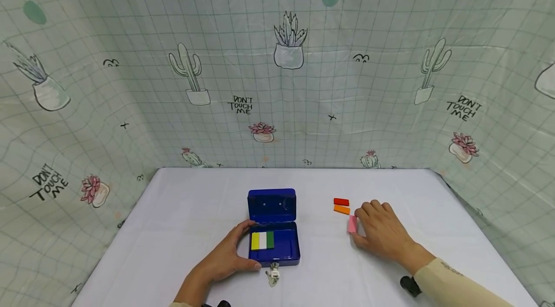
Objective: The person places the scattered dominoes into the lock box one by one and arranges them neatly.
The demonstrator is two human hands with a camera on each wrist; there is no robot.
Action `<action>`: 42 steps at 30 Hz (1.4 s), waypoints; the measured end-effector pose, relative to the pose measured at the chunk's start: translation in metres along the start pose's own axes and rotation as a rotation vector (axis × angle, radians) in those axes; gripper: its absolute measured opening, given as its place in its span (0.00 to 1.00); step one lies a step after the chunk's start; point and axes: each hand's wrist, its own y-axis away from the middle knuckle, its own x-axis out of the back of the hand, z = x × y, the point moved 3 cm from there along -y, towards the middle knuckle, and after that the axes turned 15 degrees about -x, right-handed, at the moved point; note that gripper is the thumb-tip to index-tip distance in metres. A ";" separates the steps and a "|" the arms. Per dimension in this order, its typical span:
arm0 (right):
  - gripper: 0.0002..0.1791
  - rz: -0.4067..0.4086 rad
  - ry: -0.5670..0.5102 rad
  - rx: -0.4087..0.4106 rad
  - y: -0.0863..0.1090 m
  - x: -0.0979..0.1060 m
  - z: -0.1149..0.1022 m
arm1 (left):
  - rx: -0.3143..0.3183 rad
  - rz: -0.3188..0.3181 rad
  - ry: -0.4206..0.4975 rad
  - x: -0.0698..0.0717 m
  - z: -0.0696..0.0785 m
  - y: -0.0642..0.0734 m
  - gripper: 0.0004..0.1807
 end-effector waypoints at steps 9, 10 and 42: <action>0.23 0.043 0.003 0.052 -0.010 0.006 -0.014 | 0.011 0.002 -0.014 -0.001 0.001 0.001 0.61; 0.23 0.047 0.003 0.057 -0.012 0.007 -0.015 | 0.015 0.003 -0.018 -0.001 0.001 0.001 0.61; 0.23 0.091 -0.087 0.195 -0.037 0.018 -0.115 | 0.018 0.008 -0.039 0.001 -0.003 -0.002 0.61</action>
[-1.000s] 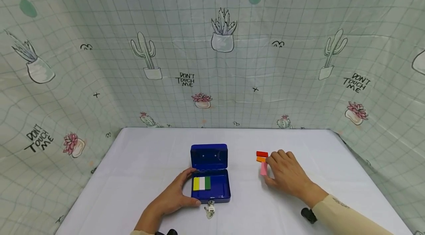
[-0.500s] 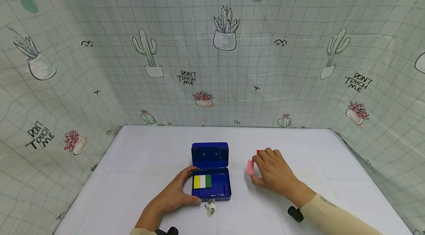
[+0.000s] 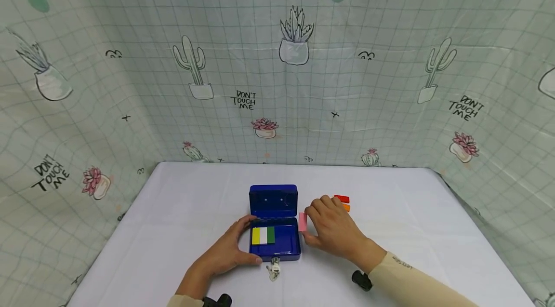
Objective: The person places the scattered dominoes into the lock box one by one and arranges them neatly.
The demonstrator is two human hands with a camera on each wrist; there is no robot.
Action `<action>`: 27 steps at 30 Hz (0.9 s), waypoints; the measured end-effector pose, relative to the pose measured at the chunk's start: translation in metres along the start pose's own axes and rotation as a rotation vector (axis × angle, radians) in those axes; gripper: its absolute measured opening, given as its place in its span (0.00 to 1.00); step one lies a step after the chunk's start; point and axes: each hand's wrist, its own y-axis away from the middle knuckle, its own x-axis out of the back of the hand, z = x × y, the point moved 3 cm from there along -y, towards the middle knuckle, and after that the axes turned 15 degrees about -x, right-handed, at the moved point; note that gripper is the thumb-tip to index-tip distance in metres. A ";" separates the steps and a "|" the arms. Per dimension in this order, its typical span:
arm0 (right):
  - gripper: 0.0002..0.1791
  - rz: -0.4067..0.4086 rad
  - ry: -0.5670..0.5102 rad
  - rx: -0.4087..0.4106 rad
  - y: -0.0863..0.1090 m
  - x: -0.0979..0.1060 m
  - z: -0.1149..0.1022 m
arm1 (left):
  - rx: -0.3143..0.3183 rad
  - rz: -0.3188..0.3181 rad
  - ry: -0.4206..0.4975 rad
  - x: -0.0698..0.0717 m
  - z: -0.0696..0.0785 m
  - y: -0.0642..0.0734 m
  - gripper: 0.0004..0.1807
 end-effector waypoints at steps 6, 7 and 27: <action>0.24 -0.077 0.039 0.030 -0.014 -0.006 -0.024 | 0.001 -0.003 -0.011 0.003 0.000 -0.001 0.61; 0.24 -0.093 0.048 0.041 -0.016 -0.007 -0.027 | 0.000 -0.006 -0.008 0.003 0.000 -0.001 0.61; 0.26 -0.237 0.141 0.112 -0.023 -0.027 -0.055 | -0.027 -0.018 0.037 0.001 -0.003 0.000 0.60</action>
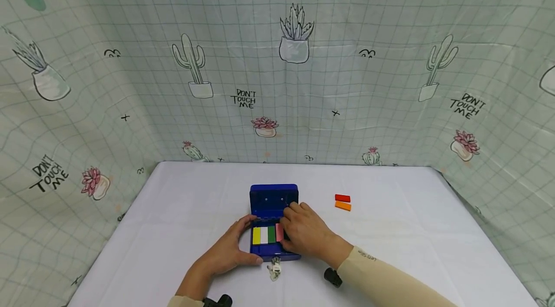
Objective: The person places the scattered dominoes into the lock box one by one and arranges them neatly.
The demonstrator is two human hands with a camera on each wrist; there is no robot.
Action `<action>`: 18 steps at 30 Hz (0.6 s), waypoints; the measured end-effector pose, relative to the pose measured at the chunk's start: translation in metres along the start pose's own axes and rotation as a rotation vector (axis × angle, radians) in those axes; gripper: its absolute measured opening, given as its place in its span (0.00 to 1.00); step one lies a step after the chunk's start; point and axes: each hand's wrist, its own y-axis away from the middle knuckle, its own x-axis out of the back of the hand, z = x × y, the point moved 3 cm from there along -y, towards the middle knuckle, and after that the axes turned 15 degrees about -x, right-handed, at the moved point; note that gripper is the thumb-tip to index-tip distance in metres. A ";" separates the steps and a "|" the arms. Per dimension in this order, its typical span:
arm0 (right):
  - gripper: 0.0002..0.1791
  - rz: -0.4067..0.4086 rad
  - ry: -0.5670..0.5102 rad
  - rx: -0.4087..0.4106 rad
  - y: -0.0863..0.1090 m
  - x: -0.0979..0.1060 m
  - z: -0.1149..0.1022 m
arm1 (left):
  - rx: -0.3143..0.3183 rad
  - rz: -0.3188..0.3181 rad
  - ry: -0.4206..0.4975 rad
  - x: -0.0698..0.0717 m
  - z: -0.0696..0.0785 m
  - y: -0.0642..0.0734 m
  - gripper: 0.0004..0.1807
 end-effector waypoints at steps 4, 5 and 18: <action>0.26 -0.026 0.012 0.001 -0.001 -0.002 -0.002 | -0.009 -0.005 0.000 0.000 0.000 0.000 0.60; 0.26 -0.032 0.015 0.001 -0.001 -0.002 -0.003 | -0.012 -0.006 0.000 0.000 0.000 0.001 0.60; 0.23 -0.058 0.027 0.025 -0.002 -0.003 -0.007 | 0.003 -0.006 -0.005 0.001 0.002 0.003 0.60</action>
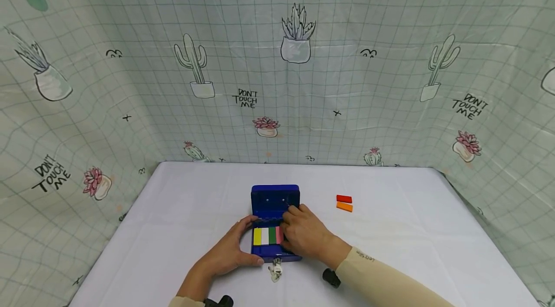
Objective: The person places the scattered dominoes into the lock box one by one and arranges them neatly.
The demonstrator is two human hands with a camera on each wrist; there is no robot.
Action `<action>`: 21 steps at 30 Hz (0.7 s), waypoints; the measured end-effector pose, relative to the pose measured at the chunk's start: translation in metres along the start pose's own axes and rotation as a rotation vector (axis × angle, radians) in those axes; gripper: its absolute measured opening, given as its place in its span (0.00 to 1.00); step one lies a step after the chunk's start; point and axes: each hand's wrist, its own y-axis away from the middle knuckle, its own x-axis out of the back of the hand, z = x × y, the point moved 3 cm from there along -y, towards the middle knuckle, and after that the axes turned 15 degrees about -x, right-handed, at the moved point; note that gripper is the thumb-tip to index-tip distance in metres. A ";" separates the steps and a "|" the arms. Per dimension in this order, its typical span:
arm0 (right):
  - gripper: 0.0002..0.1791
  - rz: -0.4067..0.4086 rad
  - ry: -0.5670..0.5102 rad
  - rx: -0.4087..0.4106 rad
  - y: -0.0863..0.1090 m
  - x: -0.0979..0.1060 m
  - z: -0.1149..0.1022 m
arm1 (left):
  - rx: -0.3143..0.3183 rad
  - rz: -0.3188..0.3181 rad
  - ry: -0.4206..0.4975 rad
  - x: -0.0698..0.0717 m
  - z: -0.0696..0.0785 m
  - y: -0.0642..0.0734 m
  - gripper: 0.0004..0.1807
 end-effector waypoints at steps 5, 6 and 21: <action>0.23 -0.010 0.001 0.000 -0.001 -0.001 0.000 | 0.000 -0.003 0.005 0.001 0.001 -0.001 0.60; 0.22 -0.010 0.002 0.002 -0.001 -0.001 0.000 | 0.002 -0.004 0.005 0.001 0.002 -0.001 0.60; 0.23 -0.013 -0.004 0.008 -0.001 0.000 0.002 | -0.002 -0.007 0.007 0.003 0.001 -0.002 0.60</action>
